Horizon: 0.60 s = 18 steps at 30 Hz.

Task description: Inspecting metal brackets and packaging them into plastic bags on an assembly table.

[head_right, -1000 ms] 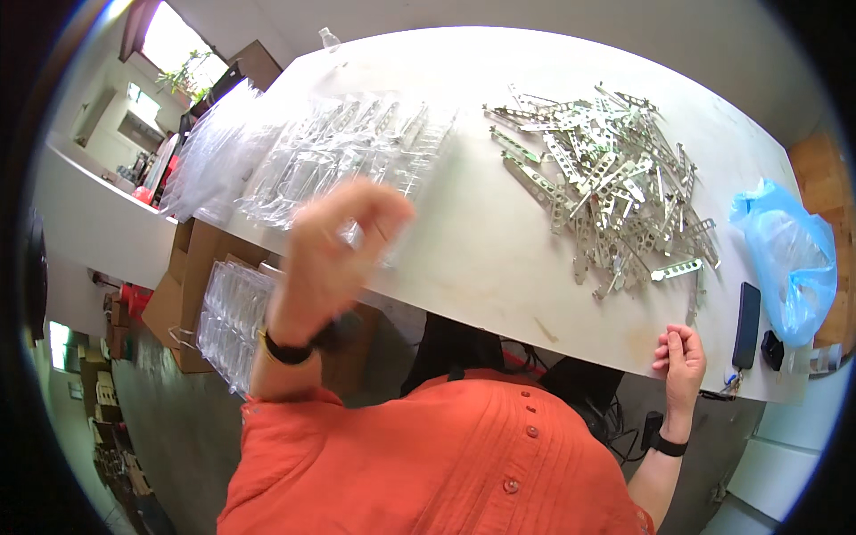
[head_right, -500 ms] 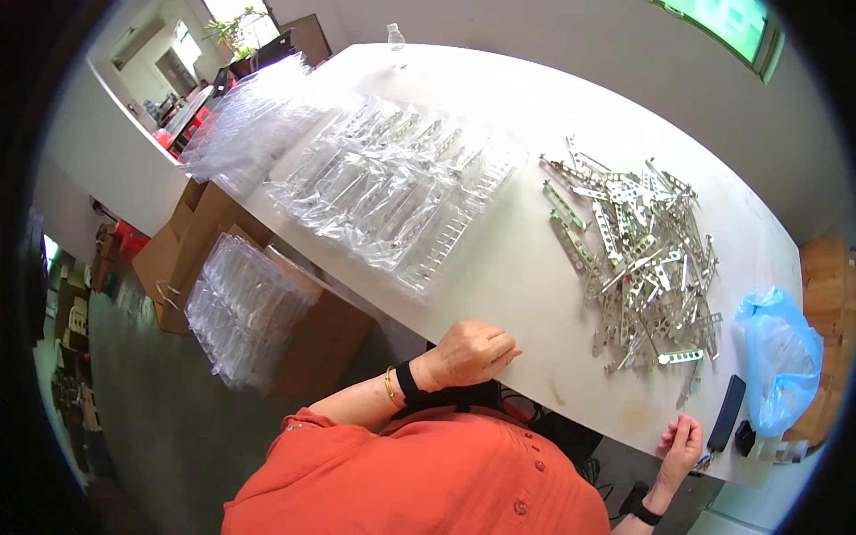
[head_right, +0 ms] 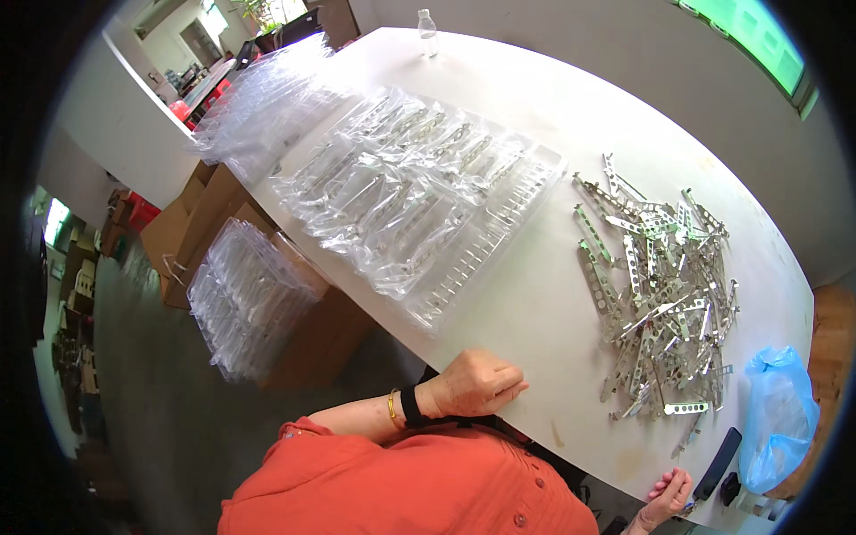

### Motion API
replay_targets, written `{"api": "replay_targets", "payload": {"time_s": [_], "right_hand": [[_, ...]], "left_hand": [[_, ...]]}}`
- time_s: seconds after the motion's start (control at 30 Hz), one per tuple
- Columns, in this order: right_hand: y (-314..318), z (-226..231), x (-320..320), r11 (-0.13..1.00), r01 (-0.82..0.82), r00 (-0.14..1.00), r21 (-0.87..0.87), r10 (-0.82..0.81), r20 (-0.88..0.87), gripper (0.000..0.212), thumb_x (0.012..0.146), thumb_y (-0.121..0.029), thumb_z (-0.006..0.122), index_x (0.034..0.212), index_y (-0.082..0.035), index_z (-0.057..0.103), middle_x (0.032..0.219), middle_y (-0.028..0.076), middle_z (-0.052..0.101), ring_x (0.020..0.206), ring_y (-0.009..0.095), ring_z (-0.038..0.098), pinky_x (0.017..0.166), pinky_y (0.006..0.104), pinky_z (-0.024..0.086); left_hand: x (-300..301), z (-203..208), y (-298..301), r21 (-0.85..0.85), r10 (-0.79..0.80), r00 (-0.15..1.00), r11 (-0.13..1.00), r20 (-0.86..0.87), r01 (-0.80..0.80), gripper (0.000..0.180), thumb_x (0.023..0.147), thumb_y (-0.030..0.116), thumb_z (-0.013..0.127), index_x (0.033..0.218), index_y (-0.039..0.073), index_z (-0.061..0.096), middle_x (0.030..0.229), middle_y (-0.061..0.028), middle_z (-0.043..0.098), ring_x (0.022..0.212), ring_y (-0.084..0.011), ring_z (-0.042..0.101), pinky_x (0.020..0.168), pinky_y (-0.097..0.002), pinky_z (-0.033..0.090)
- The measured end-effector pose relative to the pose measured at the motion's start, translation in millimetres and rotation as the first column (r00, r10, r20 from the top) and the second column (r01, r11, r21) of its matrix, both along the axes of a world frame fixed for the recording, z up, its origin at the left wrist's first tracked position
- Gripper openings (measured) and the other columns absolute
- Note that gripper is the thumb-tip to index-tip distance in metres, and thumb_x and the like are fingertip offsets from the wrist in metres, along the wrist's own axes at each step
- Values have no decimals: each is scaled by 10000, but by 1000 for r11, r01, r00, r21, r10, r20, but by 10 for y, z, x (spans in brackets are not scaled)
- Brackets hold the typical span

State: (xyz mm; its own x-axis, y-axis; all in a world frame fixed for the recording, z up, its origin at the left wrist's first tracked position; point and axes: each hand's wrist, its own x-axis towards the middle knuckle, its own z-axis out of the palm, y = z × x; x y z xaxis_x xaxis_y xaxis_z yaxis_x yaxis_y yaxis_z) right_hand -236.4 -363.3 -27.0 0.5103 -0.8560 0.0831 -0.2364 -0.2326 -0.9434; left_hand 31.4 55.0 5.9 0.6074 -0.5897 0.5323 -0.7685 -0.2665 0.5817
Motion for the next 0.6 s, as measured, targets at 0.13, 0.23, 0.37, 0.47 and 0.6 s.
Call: {"api": "replay_targets", "payload": {"time_s": [0.13,0.23,0.37,0.47,0.6], "right_hand": [[36,-7,-1,999,53,999,11,-52,-3,238,1055,-304,535,1018,-91,635,749,-42,572,523,-14,434,407,131,305],[-19,-90,-28,998,64,998,-18,-64,11,241,1051,-313,544,1026,-94,639,742,-50,563,519,-20,419,402,133,285],[-22,-120,-27,995,93,996,-48,-93,3,238,1044,-319,556,1029,-98,641,742,-57,557,528,-20,418,406,134,273],[-12,-100,11,994,101,995,-33,-100,16,235,1040,-318,561,1025,-98,641,741,-60,550,536,-18,419,411,135,267],[-31,-129,-18,994,94,996,-60,-94,3,231,1040,-315,560,1018,-98,639,740,-62,544,541,-16,419,414,136,267]], "left_hand": [[5,21,6,1,-1,1000,1000,-30,1,292,885,147,701,695,80,490,591,-93,473,519,-297,525,496,-412,418],[15,34,7,-11,-6,998,1000,-56,5,296,884,146,701,692,82,484,591,-92,473,518,-297,525,496,-410,419],[24,23,11,-9,-10,997,1000,-73,9,298,884,143,698,690,83,480,589,-89,475,517,-298,526,498,-407,421],[25,23,21,-15,-7,997,1000,-76,6,299,884,143,697,688,84,478,587,-88,477,518,-299,527,498,-407,422],[30,15,21,-23,-21,996,1000,-89,19,301,887,143,696,687,84,479,587,-88,482,519,-301,528,498,-408,421]]}}
